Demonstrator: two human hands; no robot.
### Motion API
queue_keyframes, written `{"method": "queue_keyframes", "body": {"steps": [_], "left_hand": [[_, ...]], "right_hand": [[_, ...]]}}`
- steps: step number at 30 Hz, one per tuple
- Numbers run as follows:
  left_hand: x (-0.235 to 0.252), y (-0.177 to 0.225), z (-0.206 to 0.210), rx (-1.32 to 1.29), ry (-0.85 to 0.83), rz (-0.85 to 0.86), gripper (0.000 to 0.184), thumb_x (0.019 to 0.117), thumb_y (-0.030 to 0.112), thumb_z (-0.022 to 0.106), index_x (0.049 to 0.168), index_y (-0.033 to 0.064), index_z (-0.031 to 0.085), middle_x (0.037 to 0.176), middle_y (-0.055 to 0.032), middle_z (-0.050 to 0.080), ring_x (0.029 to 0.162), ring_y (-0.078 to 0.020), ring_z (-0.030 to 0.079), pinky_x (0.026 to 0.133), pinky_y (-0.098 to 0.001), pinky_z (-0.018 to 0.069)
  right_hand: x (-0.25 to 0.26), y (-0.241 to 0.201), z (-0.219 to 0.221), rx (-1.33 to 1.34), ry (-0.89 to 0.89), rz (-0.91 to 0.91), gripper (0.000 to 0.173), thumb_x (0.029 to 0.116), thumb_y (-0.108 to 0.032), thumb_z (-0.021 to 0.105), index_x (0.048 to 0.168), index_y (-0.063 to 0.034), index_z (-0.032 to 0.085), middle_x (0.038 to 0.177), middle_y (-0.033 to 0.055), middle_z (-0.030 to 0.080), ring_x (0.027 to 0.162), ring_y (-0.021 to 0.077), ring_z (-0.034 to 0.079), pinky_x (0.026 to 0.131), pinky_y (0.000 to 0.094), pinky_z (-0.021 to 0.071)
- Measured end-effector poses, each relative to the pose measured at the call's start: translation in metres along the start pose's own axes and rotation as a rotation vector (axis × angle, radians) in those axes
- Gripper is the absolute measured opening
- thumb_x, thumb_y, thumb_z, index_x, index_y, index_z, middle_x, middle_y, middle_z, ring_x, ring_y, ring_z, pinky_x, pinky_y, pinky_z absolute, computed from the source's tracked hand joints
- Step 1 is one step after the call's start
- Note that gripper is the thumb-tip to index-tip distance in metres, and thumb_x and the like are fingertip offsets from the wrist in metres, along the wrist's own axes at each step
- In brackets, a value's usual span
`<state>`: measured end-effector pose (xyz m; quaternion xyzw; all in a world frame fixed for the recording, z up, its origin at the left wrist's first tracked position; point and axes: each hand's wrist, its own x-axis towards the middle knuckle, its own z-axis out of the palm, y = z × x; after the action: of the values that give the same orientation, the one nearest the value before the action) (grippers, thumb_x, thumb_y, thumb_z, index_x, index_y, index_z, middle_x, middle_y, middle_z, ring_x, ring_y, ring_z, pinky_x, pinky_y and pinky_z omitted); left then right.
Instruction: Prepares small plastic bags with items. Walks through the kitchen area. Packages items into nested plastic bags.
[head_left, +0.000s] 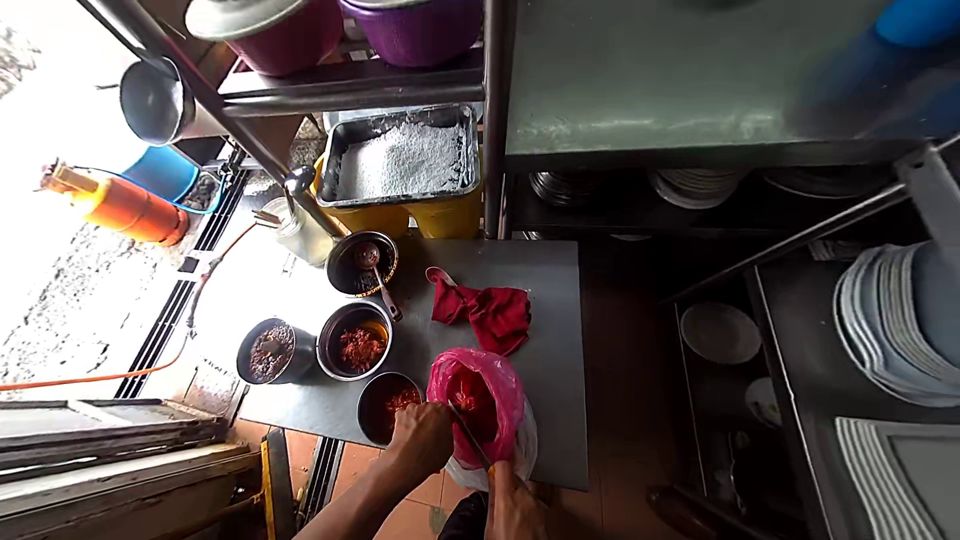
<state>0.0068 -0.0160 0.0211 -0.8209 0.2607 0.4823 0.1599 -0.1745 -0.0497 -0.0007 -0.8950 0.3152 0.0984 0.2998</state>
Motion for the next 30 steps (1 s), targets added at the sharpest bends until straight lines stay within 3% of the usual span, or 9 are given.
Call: {"method": "queue_keyframes", "body": {"steps": [3, 7, 12, 17, 22, 26, 30], "left_hand": [[0.0, 0.005, 0.005, 0.089, -0.017, -0.036, 0.033, 0.0987, 0.013, 0.051, 0.124, -0.0047, 0.061, 0.129, -0.0242, 0.063, 0.125, -0.0436, 0.058, 0.099, -0.0645, 0.0453], [-0.005, 0.006, 0.009, 0.212, -0.024, -0.075, 0.046, 0.0925, 0.008, 0.059, 0.135, -0.0082, 0.051, 0.136, -0.0272, 0.056, 0.134, -0.0465, 0.047, 0.104, -0.0624, 0.0414], [-0.011, 0.016, 0.011, 0.382, -0.043, -0.096, 0.03, 0.0971, 0.0, 0.05, 0.125, -0.0075, 0.059, 0.129, -0.025, 0.062, 0.127, -0.0428, 0.055, 0.102, -0.0586, 0.044], [-0.008, 0.015, 0.015, 0.41, -0.045, 0.022, 0.027, 0.0965, 0.004, 0.052, 0.12, -0.0046, 0.061, 0.122, -0.0234, 0.065, 0.122, -0.042, 0.058, 0.102, -0.0591, 0.0438], [-0.005, 0.024, 0.003, 0.432, -0.072, -0.033, 0.026, 0.0969, 0.007, 0.051, 0.117, -0.0046, 0.062, 0.119, -0.0238, 0.066, 0.117, -0.0418, 0.062, 0.097, -0.0591, 0.0485], [-0.003, 0.032, 0.006, 0.462, -0.059, 0.017, 0.023, 0.0977, 0.01, 0.05, 0.111, -0.0027, 0.064, 0.115, -0.0224, 0.067, 0.114, -0.0408, 0.064, 0.095, -0.0581, 0.0499], [0.0, 0.034, 0.001, 0.439, -0.056, -0.062, 0.025, 0.0983, 0.012, 0.051, 0.114, -0.0021, 0.065, 0.117, -0.0223, 0.067, 0.115, -0.0404, 0.064, 0.096, -0.058, 0.0505]], "right_hand": [[0.0, -0.014, -0.006, -0.047, -0.137, 0.049, 0.025, 0.1028, -0.016, 0.048, 0.113, 0.0, 0.064, 0.089, 0.0175, 0.072, 0.077, 0.0331, 0.075, 0.065, 0.0452, 0.0597], [0.009, -0.022, -0.009, -0.054, -0.353, 0.122, 0.029, 0.1057, -0.017, 0.041, 0.123, -0.0029, 0.06, 0.097, 0.0169, 0.073, 0.09, 0.0329, 0.075, 0.075, 0.0455, 0.0591], [0.007, -0.028, 0.007, 0.045, -0.401, 0.172, 0.033, 0.106, -0.019, 0.04, 0.127, -0.0034, 0.059, 0.1, 0.0184, 0.072, 0.091, 0.0345, 0.074, 0.075, 0.0473, 0.059], [0.048, -0.022, 0.025, 0.322, -0.484, 0.154, 0.035, 0.1087, -0.027, 0.035, 0.131, -0.0077, 0.053, 0.102, 0.015, 0.072, 0.101, 0.0326, 0.072, 0.085, 0.05, 0.0578], [0.023, -0.015, 0.03, 0.322, -0.47, 0.172, 0.034, 0.1077, -0.023, 0.039, 0.13, -0.0026, 0.054, 0.094, 0.0183, 0.072, 0.094, 0.036, 0.074, 0.078, 0.0493, 0.0584], [0.051, -0.015, 0.032, 0.397, -0.503, 0.157, 0.038, 0.1098, -0.028, 0.033, 0.136, -0.0074, 0.051, 0.102, 0.0153, 0.072, 0.101, 0.0328, 0.072, 0.084, 0.0492, 0.0579], [0.031, -0.007, 0.034, 0.427, -0.538, 0.163, 0.036, 0.1091, -0.024, 0.037, 0.136, -0.0043, 0.05, 0.101, 0.0186, 0.072, 0.1, 0.0357, 0.073, 0.083, 0.0507, 0.0576]]}}
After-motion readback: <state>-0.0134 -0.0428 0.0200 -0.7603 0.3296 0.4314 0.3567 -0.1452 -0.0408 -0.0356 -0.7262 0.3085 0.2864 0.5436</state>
